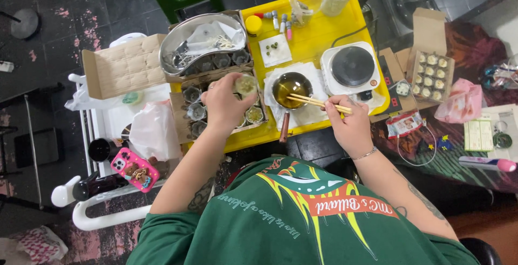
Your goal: The person holds a small pot of melted yellow wax in one hand and pours it into the cavities of a mold tray on a yellow work table, using a pair of wooden sticks in the other hand to guide the wax stream and steady the pour. They work through the mold cavities one at a time, refilling the pot as needed.
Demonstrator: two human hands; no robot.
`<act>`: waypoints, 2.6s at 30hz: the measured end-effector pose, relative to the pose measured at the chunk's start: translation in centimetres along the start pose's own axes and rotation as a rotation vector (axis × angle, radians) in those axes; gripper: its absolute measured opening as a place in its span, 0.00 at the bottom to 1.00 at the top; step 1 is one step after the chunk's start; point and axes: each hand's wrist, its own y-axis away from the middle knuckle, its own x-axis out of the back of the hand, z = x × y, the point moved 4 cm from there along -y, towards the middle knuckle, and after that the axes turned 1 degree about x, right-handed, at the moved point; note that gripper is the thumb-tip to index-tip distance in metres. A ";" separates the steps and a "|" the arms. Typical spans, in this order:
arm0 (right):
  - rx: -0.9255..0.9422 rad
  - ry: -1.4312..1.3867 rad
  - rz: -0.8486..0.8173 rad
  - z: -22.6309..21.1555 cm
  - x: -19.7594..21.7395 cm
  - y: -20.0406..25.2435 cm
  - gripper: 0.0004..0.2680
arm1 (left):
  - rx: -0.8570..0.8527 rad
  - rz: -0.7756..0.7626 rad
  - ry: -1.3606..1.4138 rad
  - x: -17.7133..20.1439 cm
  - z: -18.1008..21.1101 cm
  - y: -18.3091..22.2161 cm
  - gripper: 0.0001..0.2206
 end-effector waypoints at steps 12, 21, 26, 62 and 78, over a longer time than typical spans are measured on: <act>-0.013 0.009 -0.062 -0.4 -1.2 -0.5 0.07 | 0.255 0.183 -0.181 -0.2 -11.5 -0.7 0.26; 0.000 0.034 -0.048 0.3 -0.8 -0.2 0.07 | 0.342 0.156 -0.253 -1.5 -11.7 -0.5 0.27; 0.000 0.036 -0.051 0.6 -0.8 -0.2 0.07 | 0.497 0.085 -0.270 -1.8 -11.5 -0.9 0.27; 0.088 0.115 -0.124 -0.2 -1.1 -2.8 0.07 | 0.340 0.023 -0.477 0.3 -10.0 0.1 0.23; 0.032 0.069 -0.132 0.4 -1.1 -2.5 0.07 | 0.473 -0.258 -0.639 -1.1 -10.8 -3.1 0.29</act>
